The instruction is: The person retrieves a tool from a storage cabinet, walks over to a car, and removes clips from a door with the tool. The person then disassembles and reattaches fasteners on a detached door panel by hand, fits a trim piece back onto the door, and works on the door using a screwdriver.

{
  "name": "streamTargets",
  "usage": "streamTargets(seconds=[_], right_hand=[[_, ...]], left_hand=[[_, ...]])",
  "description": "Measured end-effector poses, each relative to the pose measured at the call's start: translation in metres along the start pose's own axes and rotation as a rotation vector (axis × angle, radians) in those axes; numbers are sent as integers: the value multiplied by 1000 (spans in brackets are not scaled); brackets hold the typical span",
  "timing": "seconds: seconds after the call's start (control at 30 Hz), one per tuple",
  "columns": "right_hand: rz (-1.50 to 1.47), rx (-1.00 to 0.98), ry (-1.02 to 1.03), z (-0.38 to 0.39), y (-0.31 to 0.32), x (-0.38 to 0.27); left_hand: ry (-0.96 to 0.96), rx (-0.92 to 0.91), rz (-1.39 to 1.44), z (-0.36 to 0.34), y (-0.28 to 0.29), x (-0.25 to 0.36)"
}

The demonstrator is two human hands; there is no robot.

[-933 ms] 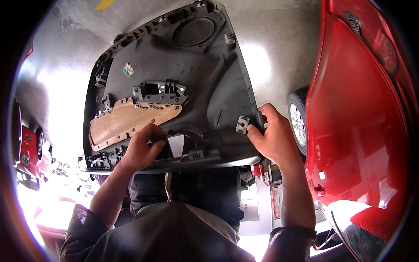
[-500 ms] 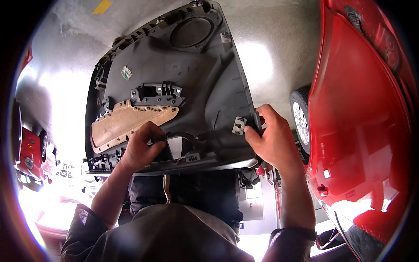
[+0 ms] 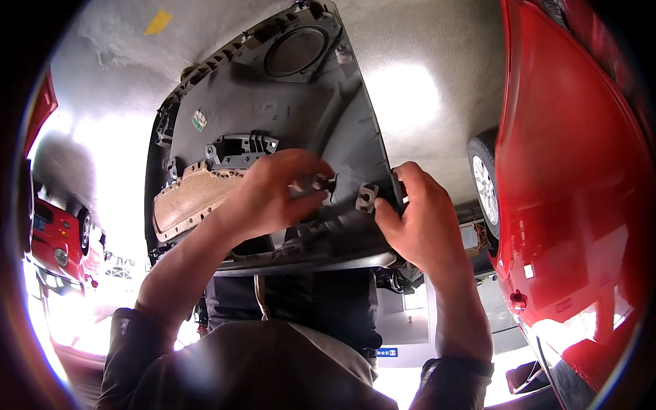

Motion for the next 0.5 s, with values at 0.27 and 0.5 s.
streamTargets(seconds=[0.27, 0.5], right_hand=[[-51, 27, -22, 7, 6, -4], [-30, 102, 67, 13, 8, -4]], left_hand=[[-2, -179, -151, -27, -41, 14], [45, -152, -87, -21, -37, 23]])
Point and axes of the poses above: each hand's wrist, its own z-axis away from the middle knuckle, its own y-axis out of the back of the hand, x = y × z, the point moved 7 cm from there along -z, towards the middle knuckle, and after that the axes turned 7 degrees about -x, right-handed, at the moved point
